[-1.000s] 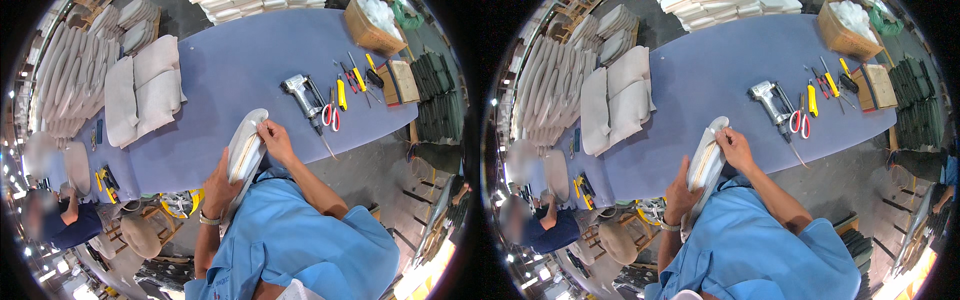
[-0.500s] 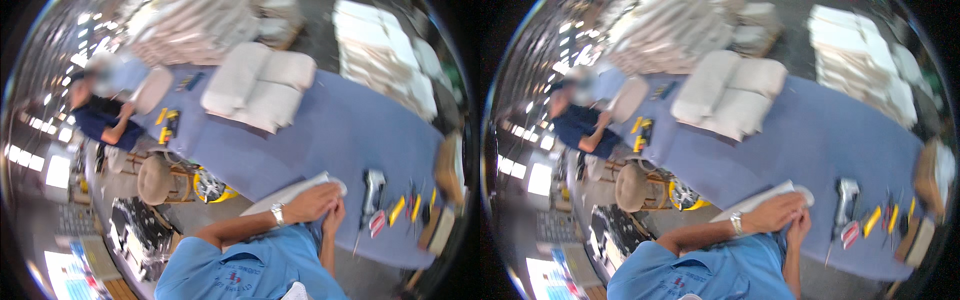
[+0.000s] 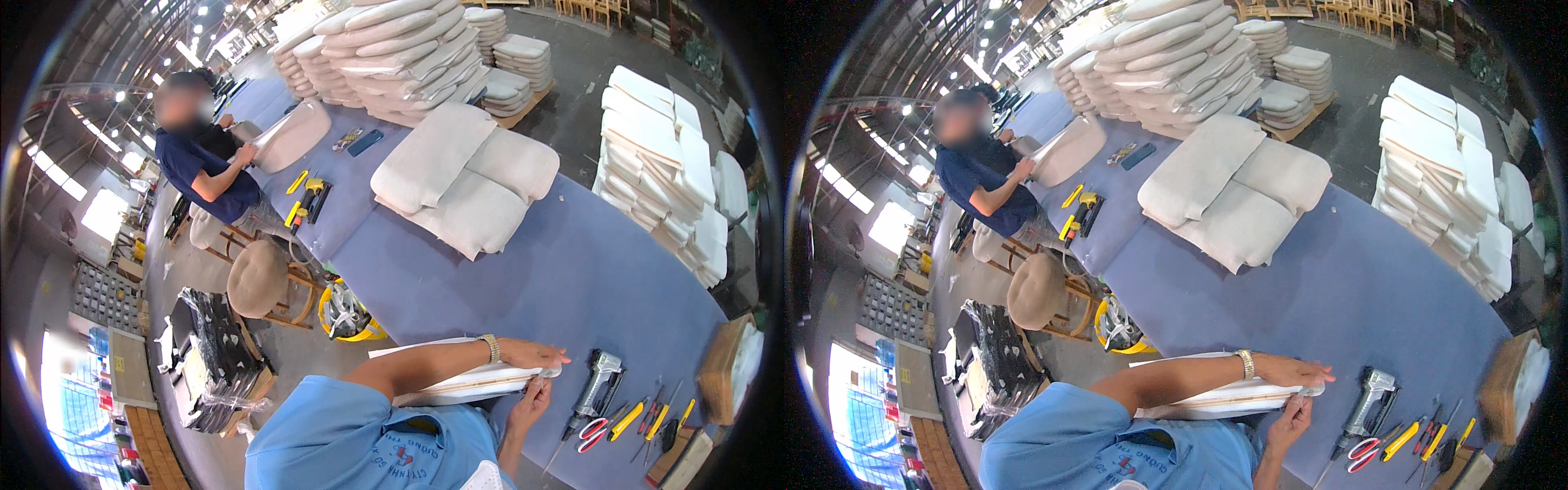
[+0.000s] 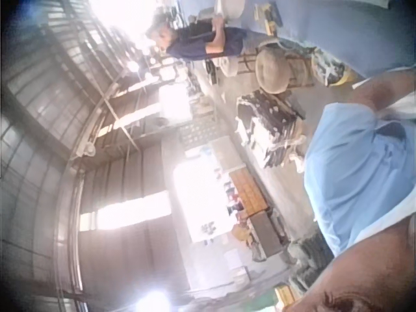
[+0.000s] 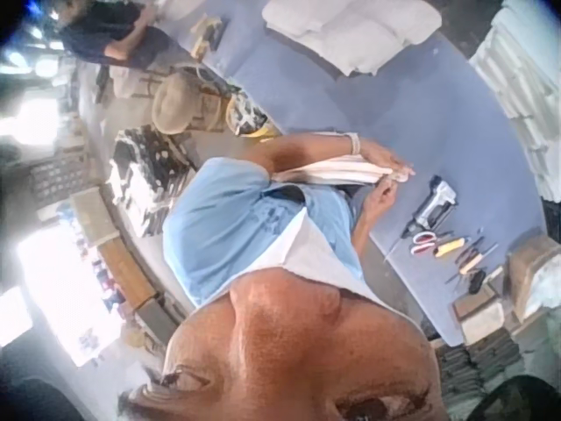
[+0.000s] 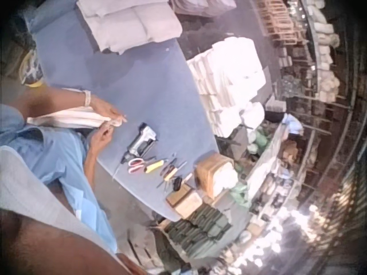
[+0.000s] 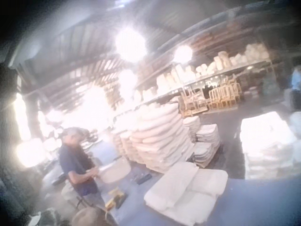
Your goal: The person wraps white fabric around cushion foam, staples the edges with a pneumatic stapler, and trims excess fabric with scissors. The person repeats this process on multiple cushions, stacking finished units on the table.
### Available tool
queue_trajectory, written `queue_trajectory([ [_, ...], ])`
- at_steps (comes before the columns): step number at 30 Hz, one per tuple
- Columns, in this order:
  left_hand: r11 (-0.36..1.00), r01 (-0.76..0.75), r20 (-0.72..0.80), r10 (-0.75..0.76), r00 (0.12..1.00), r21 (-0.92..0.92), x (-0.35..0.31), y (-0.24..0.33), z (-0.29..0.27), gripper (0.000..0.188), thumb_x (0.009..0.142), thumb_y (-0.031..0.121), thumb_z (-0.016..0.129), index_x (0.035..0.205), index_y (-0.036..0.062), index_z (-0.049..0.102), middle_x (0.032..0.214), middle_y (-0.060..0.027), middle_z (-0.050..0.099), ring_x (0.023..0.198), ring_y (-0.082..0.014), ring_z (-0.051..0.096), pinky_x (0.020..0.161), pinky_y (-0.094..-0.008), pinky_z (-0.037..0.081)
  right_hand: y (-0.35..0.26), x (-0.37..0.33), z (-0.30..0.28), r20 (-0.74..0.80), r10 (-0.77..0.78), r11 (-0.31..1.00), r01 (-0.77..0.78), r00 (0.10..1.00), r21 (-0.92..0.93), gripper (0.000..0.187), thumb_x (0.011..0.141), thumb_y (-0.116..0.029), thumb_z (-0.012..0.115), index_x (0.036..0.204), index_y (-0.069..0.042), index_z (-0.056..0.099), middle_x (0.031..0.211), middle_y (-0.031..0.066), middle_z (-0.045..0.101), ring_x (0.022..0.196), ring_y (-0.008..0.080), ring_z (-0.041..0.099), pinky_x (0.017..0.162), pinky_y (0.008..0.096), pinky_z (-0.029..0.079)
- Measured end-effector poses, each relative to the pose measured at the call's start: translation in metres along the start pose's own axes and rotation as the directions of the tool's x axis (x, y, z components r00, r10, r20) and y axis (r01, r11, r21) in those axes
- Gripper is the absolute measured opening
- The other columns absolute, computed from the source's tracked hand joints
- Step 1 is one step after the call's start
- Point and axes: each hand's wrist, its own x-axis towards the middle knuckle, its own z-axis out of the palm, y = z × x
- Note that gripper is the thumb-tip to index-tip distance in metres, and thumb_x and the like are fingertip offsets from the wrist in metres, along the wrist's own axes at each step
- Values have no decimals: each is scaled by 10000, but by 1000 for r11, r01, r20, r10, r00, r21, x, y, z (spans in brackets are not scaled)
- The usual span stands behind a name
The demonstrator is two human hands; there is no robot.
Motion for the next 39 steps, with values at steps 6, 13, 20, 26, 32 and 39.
queue_trajectory([
  [6, 995, -13, -27, 16, 1000, 96, -13, -4, 10, 605, 1107, 487, 364, 1638, 203, 299, 1729, -142, 144, 1604, -327, 44, 1282, -469, 98, 9, -5, -3, -22, 60, 996, -58, 998, 72, 342, 1099, -236, 501, 802, -92, 415, 739, -46, 402, 693, 60, 336, 611, 261, 281],
  [13, 986, 97, 11, -99, 995, 137, -27, 10, 11, 660, 1092, 447, 417, 1667, 231, 174, 1745, -102, 75, 1606, -324, 24, 1243, -633, 104, 8, -8, -3, -19, 181, 912, -160, 983, 378, 337, 1076, -274, 548, 818, -97, 423, 775, -38, 398, 725, 72, 364, 653, 268, 306],
  [20, 964, 148, 12, -154, 988, 222, -27, 25, 24, 702, 1072, 493, 404, 1667, 213, 159, 1745, -99, 66, 1602, -343, 57, 1215, -695, 145, 51, -17, -82, -17, 341, 902, -322, 940, 288, 359, 998, -325, 634, 794, -47, 535, 719, 22, 529, 715, 116, 499, 693, 279, 383],
  [26, 921, 134, 22, -152, 988, 365, -29, 22, 43, 736, 1039, 475, 469, 1657, 199, 180, 1745, -93, 62, 1602, -345, 73, 1196, -733, 169, -2, 54, -155, -320, 121, 641, -321, 939, -698, 400, 988, -329, 696, 1148, 34, 643, 1014, 180, 666, 925, 294, 627, 858, 409, 503],
  [32, 867, 177, -9, -196, 981, 466, -36, 31, 55, 848, 987, 458, 570, 1663, 185, 135, 1739, -124, 94, 1591, -361, 140, 1143, -743, 280, 82, 61, -217, -77, -66, 160, -66, 995, -985, 581, 960, -352, 647, 1427, -33, 515, 1331, 259, 560, 1218, 452, 554, 1048, 517, 417],
  [39, 721, 215, -144, -159, 977, 659, -40, 35, 64, 806, 995, 438, 580, 1638, 119, 212, 1718, -131, 192, 1557, -338, 268, 1110, -666, 386, 82, 70, -173, -187, -72, 251, -164, 980, -954, 789, 786, -110, 787, 1498, -13, 462, 1409, 249, 592, 1273, 440, 560, 1097, 497, 421],
])
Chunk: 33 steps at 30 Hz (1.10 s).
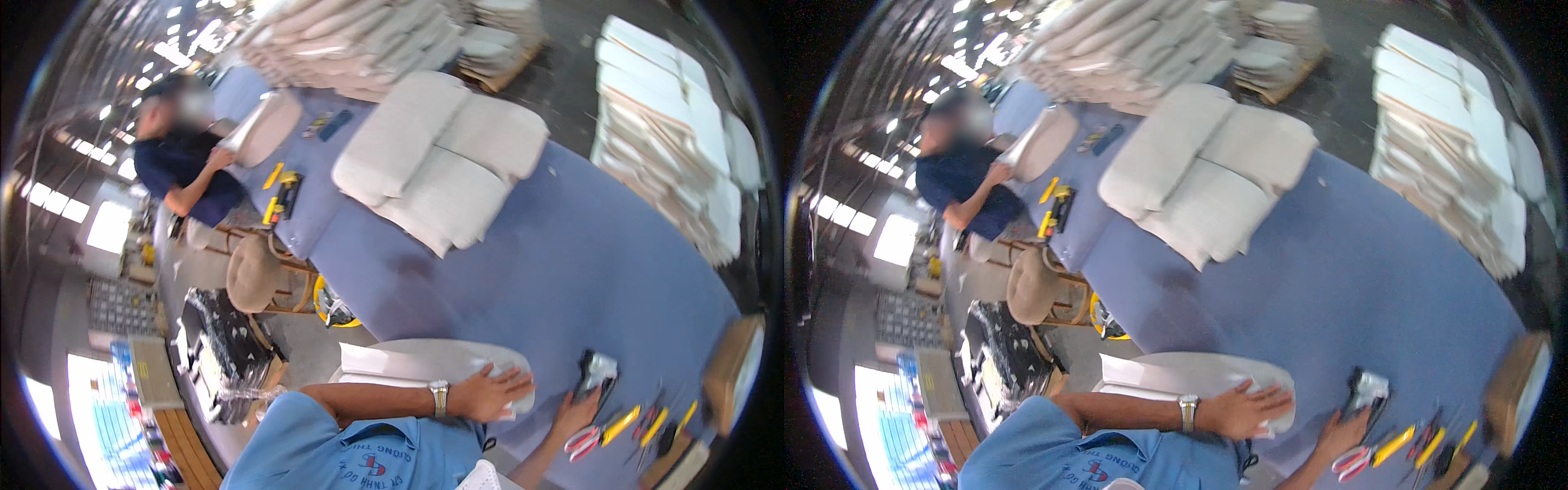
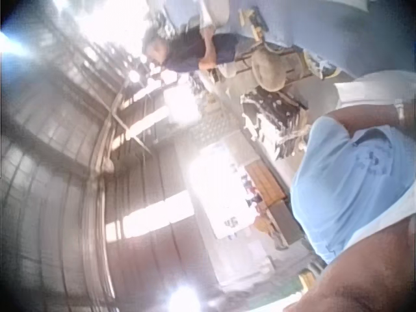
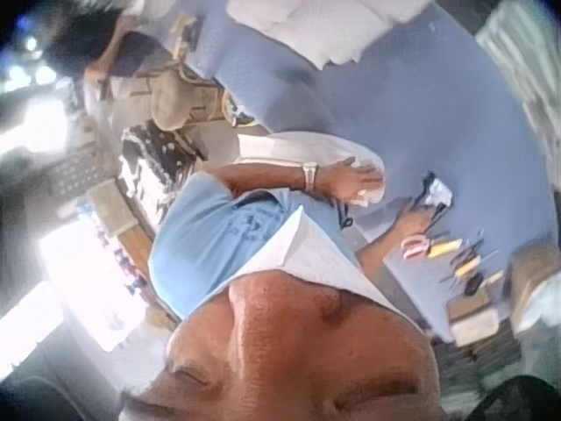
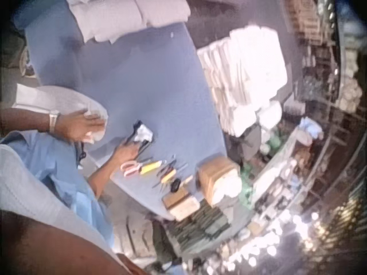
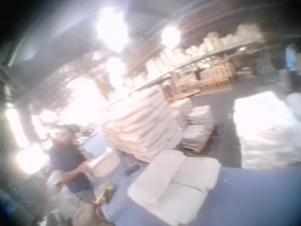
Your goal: The person wraps white fabric around cushion foam, staples the edges with a pneumatic stapler, and trims excess fabric with scissors. The person repeats this process on multiple cushions, stacking finished units on the table.
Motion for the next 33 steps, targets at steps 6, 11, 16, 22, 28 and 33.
queue_trajectory([
  [6, 999, -5, -127, -1, 992, -44, 1, -4, 0, 774, 975, 346, 627, 1604, 50, 285, 1664, -154, 328, 1505, -341, 373, 1135, -562, 403, -24, 44, -32, 48, 102, 973, -110, 994, 201, 661, 774, -212, 798, 1374, -66, 562, 1057, 186, 710, 968, 389, 692, 847, 474, 542],
  [11, 999, -24, -179, 16, 984, -41, 8, 1, 3, 741, 988, 360, 617, 1578, 20, 326, 1621, -193, 390, 1492, -373, 389, 1142, -558, 411, -54, 28, -116, 147, 264, 716, -296, 953, 632, 561, 846, -255, 783, 1313, -3, 601, 1035, 152, 715, 892, 238, 682, 811, 364, 534],
  [16, 998, -61, -190, 60, 980, 0, 5, -1, 2, 726, 1006, 374, 591, 1575, 11, 325, 1609, -227, 394, 1477, -402, 405, 1113, -559, 444, -74, -44, -162, 143, 225, 570, -249, 964, 783, 462, 851, -214, 834, 1182, 26, 620, 1036, 95, 695, 890, 178, 661, 814, 347, 535],
  [22, 990, -125, -313, 137, 940, 58, 2, -8, 15, 714, 1009, 409, 583, 1560, 17, 357, 1564, -213, 468, 1434, -390, 472, 1049, -570, 504, -86, -111, -172, 158, 17, 635, -133, 987, 761, 433, 775, -96, 845, 1134, 41, 645, 1032, 136, 684, 939, 239, 678, 826, 340, 537],
  [28, 984, -154, -301, 173, 938, 85, 3, -11, 15, 753, 991, 298, 636, 1593, 39, 265, 1571, -238, 441, 1403, -442, 485, 1042, -480, 534, -104, -144, -150, 292, 29, 540, -261, 956, 800, 343, 764, -59, 809, 1061, 48, 674, 1010, 168, 682, 891, 299, 680, 813, 351, 535],
  [33, 988, -138, -264, 151, 953, 68, 3, -9, 10, 773, 958, 234, 638, 1601, 42, 254, 1590, -239, 416, 1417, -444, 468, 1061, -486, 520, -102, -136, -136, 168, -130, 558, -68, 977, 827, 293, 788, -66, 804, 1041, 24, 686, 955, 118, 649, 811, 209, 638, 751, 318, 508],
])
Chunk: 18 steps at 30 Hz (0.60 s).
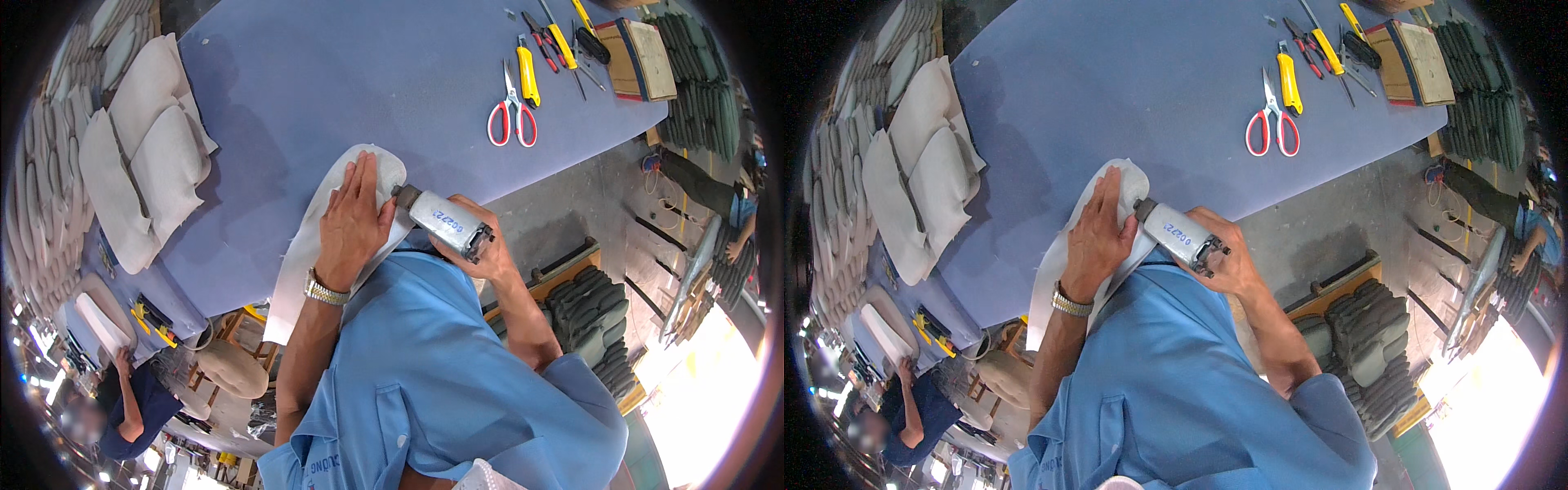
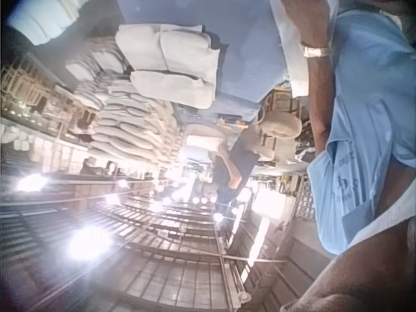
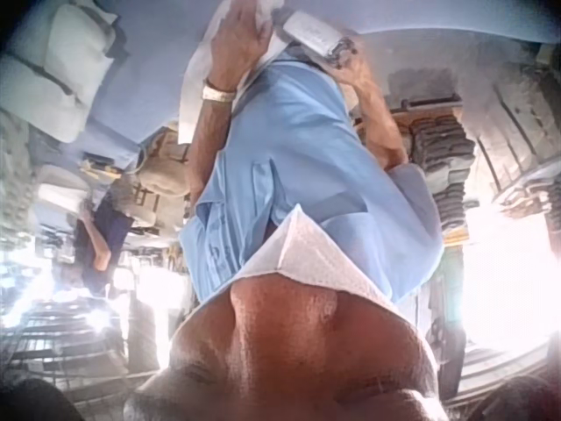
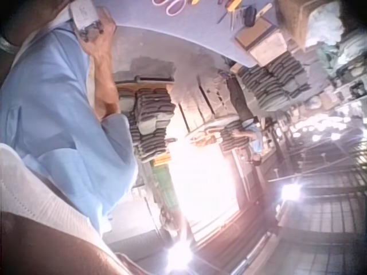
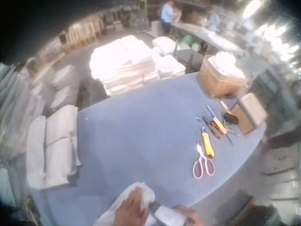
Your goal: The person wraps white fabric around cushion foam, staples the edges with a pneumatic stapler, and trims excess fabric with scissors. The person repeats this process on multiple cushions, stacking finished units on the table.
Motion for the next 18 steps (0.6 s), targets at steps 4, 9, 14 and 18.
queue_trajectory([
  [4, 999, 21, 30, -19, 999, -42, 0, -1, -1, 805, 923, 195, 642, 1607, 41, 248, 1606, -240, 393, 1435, -444, 446, 1088, -509, 492, 3, 5, -1, 42, 13, 1000, -13, 999, -8, 302, 764, -44, 810, 1028, 25, 681, 947, 125, 644, 797, 235, 637, 743, 323, 504],
  [9, 994, 35, 52, -30, 998, -99, 2, 0, -5, 774, 939, 258, 651, 1598, 47, 306, 1633, -201, 364, 1476, -416, 402, 1081, -605, 467, 6, 14, -7, 119, 39, 998, -33, 992, -48, 413, 728, -84, 805, 1079, 52, 636, 974, 185, 658, 802, 341, 654, 742, 376, 528],
  [14, 988, 42, 131, -22, 991, -148, 5, 0, -11, 790, 912, 175, 608, 1609, 25, 267, 1652, -244, 304, 1504, -467, 324, 1098, -637, 427, 4, 19, -8, 61, -95, 995, 97, 994, -20, 503, 681, -123, 824, 1107, 51, 619, 999, 199, 665, 847, 366, 677, 774, 365, 544],
  [18, 984, 53, 146, -28, 989, -171, 8, 2, -14, 811, 886, 139, 598, 1611, 15, 257, 1651, -249, 302, 1504, -474, 319, 1094, -656, 420, -6, 18, -10, 159, 132, 990, -120, 978, -80, 522, 667, -136, 810, 1127, 30, 625, 1004, 200, 675, 862, 382, 691, 788, 362, 553],
])
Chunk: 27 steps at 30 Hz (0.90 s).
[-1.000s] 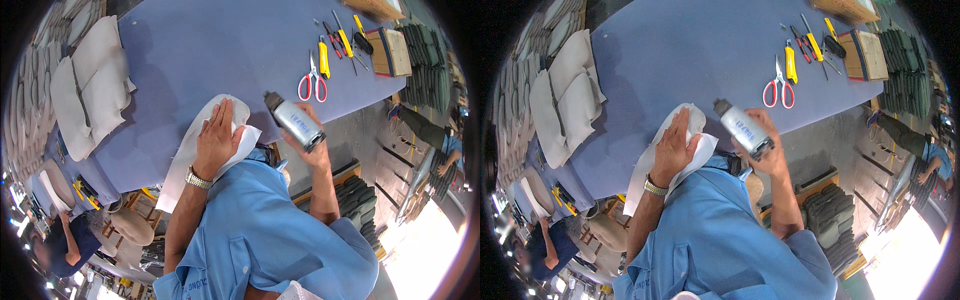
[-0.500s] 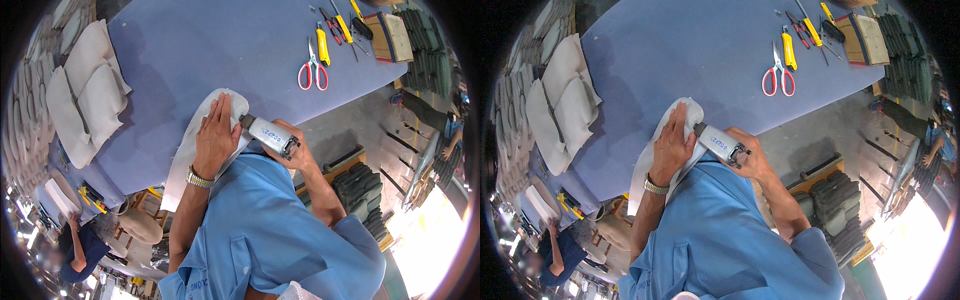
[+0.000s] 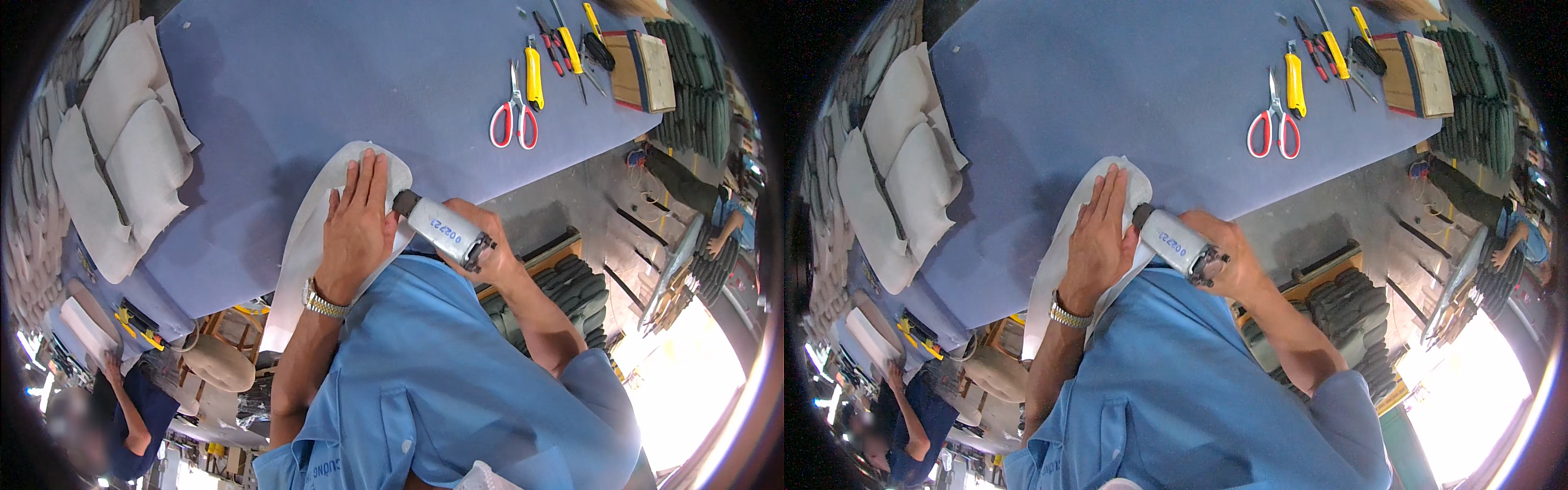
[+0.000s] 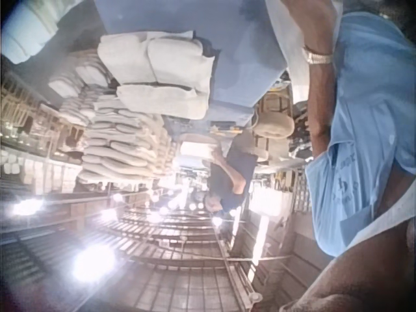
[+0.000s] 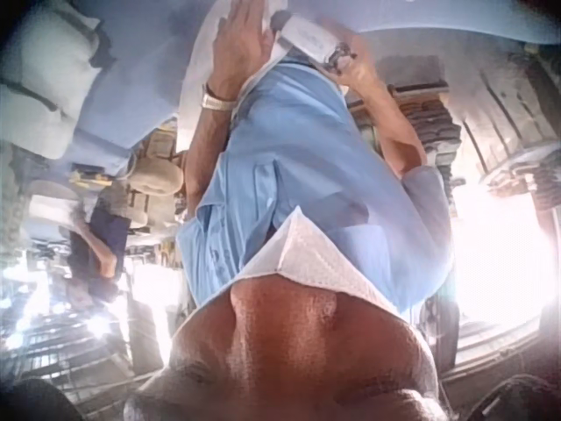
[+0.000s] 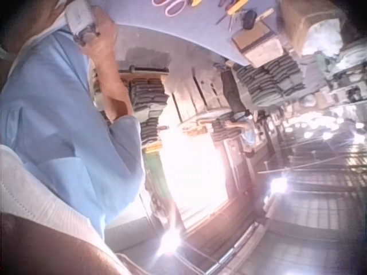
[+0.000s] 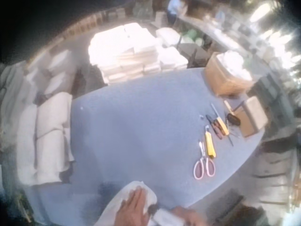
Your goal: The person wraps white fabric around cushion foam, staples the edges with a pneumatic stapler, and trims excess fabric with scissors. The person repeats this process on multiple cushions, stacking finished units on the table.
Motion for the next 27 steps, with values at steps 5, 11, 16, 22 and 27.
queue_trajectory([
  [5, 999, 23, -51, -22, 998, 24, 1, 4, 2, 796, 897, 139, 640, 1602, 24, 289, 1646, -222, 324, 1489, -452, 360, 1100, -650, 419, -13, 4, 14, -87, -1, 997, -6, 996, -81, 306, 756, -27, 766, 1031, -1, 636, 883, 128, 659, 727, 289, 675, 677, 342, 542],
  [11, 1000, -20, -162, 21, 987, 8, 3, -12, 12, 806, 908, 144, 638, 1602, 8, 252, 1622, -229, 365, 1468, -444, 396, 1114, -618, 425, 3, 8, 26, -150, -95, 995, 98, 984, 13, 326, 759, -26, 772, 1056, 4, 641, 896, 141, 667, 773, 285, 689, 712, 335, 545],
  [16, 999, 32, -159, -25, 987, 43, -2, -5, 9, 794, 900, 142, 676, 1567, -41, 287, 1564, -283, 425, 1440, -432, 440, 1132, -550, 437, 16, -2, 27, -183, -191, 981, 182, 964, -66, 353, 751, -40, 788, 1072, 22, 655, 946, 165, 683, 797, 330, 690, 729, 361, 549],
  [22, 992, 61, -154, -44, 987, 106, -5, 7, 7, 746, 885, 96, 676, 1533, -65, 343, 1543, -314, 437, 1418, -424, 474, 1146, -510, 437, 16, -12, 27, -184, -234, 971, 220, 955, -92, 353, 746, -68, 795, 1059, 26, 661, 938, 163, 684, 788, 337, 686, 717, 373, 549],
  [27, 990, 54, -159, -32, 987, 132, -7, 5, 12, 735, 878, 76, 666, 1531, -55, 355, 1544, -312, 438, 1421, -412, 477, 1126, -520, 457, 15, -12, 28, -157, -152, 988, 148, 976, -32, 333, 756, -66, 789, 1048, 29, 660, 930, 157, 683, 776, 310, 691, 710, 370, 548],
])
